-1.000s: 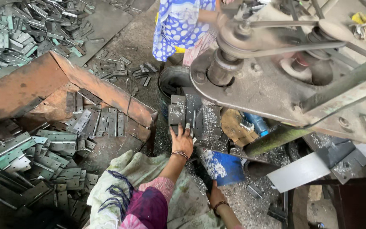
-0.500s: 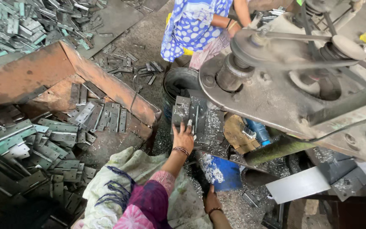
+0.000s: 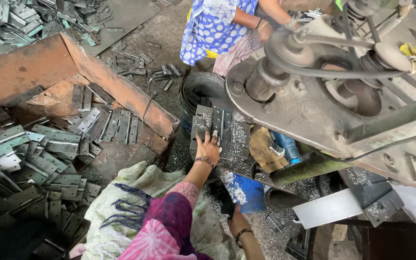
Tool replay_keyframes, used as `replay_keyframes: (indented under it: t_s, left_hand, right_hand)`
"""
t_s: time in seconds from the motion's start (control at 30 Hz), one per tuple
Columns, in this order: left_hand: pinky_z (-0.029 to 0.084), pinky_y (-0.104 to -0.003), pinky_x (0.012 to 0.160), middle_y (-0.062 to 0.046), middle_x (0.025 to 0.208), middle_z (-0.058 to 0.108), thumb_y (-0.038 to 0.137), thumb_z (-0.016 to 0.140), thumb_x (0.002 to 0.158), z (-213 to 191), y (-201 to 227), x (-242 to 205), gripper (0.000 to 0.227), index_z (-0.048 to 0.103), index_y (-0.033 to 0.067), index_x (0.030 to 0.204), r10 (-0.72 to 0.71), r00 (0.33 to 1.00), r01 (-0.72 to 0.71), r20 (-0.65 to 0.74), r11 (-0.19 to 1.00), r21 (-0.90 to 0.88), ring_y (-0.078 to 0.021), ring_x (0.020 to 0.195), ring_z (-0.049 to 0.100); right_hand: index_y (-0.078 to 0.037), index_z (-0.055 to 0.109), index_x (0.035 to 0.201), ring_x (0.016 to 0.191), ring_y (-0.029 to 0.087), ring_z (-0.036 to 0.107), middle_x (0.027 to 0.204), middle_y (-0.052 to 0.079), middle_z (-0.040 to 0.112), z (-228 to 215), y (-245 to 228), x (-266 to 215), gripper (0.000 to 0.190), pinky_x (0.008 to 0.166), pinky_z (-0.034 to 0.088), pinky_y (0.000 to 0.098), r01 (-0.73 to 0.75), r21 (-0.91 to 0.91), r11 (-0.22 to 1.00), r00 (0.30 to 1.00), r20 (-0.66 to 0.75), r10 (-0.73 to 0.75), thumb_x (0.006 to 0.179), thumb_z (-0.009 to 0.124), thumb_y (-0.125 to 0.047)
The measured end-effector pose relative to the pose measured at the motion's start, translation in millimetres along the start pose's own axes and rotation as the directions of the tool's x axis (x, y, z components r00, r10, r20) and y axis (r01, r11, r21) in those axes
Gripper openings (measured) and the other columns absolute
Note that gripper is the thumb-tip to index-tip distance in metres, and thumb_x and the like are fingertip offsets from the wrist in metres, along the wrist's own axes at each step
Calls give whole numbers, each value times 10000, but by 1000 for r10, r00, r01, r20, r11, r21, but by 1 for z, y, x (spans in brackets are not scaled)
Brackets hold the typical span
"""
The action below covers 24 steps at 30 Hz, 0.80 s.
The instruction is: The person repeatedly picks up small metal plates from a bin, places them into a press machine, and operates the lever to process them. After each cycle, the person removes the processed plate and returns it to the bin. The task is performed continuously with a coworker visible nearby.
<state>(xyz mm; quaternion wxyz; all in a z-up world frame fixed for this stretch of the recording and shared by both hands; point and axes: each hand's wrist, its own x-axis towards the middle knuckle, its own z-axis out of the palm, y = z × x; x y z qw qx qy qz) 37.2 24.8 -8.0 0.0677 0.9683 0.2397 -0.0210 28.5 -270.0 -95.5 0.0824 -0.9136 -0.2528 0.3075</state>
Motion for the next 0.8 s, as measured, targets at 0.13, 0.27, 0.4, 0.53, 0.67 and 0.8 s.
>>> replay_keyframes:
  t_s: [0.13, 0.27, 0.4, 0.53, 0.67, 0.8]
  left_hand:
    - [89, -755, 1170, -31, 1646, 325, 288, 368, 1047, -2, -6, 8, 460, 602, 124, 1409, 9, 999, -11, 43, 999, 32, -372, 1547, 133]
    - [97, -758, 1159, -34, 1623, 340, 276, 351, 1054, 5, 1, -10, 488, 557, 110, 1464, 3, 999, 2, -50, 996, 93, -365, 1545, 126]
    - [74, -768, 1153, -46, 1657, 281, 289, 371, 1036, -17, -14, 4, 488, 542, 121, 1461, 18, 997, -25, 71, 996, 87, -385, 1549, 80]
    - [96, -762, 1161, -40, 1663, 299, 264, 388, 1039, -21, -10, 19, 473, 564, 129, 1457, -1, 994, -9, 107, 996, 84, -377, 1567, 84]
    - [109, -755, 1169, -28, 1654, 323, 251, 397, 1038, -19, -13, 40, 470, 567, 143, 1463, -25, 997, 22, 70, 998, 52, -365, 1570, 98]
    - [105, -763, 1149, -22, 1643, 303, 263, 394, 1025, -15, -18, 44, 464, 564, 145, 1440, -11, 999, 9, 35, 998, 57, -375, 1551, 92]
  right_hand:
    - [-146, 151, 1553, 1080, 454, 671, 1237, 277, 623, 28, -11, 18, 774, 911, 540, 537, -149, -6, 989, 985, -85, 148, 932, 613, -165]
    - [-60, 84, 1569, 1031, 431, 715, 1142, 282, 688, 35, 4, -4, 833, 901, 574, 500, -133, 41, 990, 991, 14, 133, 940, 615, -190]
    - [-93, 128, 1544, 1020, 435, 695, 1082, 300, 692, -14, -3, -5, 849, 870, 564, 505, 17, 0, 1000, 999, -38, -17, 896, 666, -203]
    - [-89, 248, 1509, 988, 445, 715, 1057, 284, 722, -38, 3, -15, 695, 860, 563, 518, -28, -96, 995, 1000, -8, 27, 948, 629, -244]
    - [-121, 162, 1541, 1053, 438, 701, 1106, 296, 703, -4, -10, -5, 763, 912, 559, 497, -99, -2, 995, 995, 12, 99, 953, 632, -243]
    - [-150, 60, 1564, 1092, 465, 666, 1173, 296, 667, 33, -11, 10, 852, 943, 520, 540, -141, -22, 990, 987, -86, 139, 944, 641, -222]
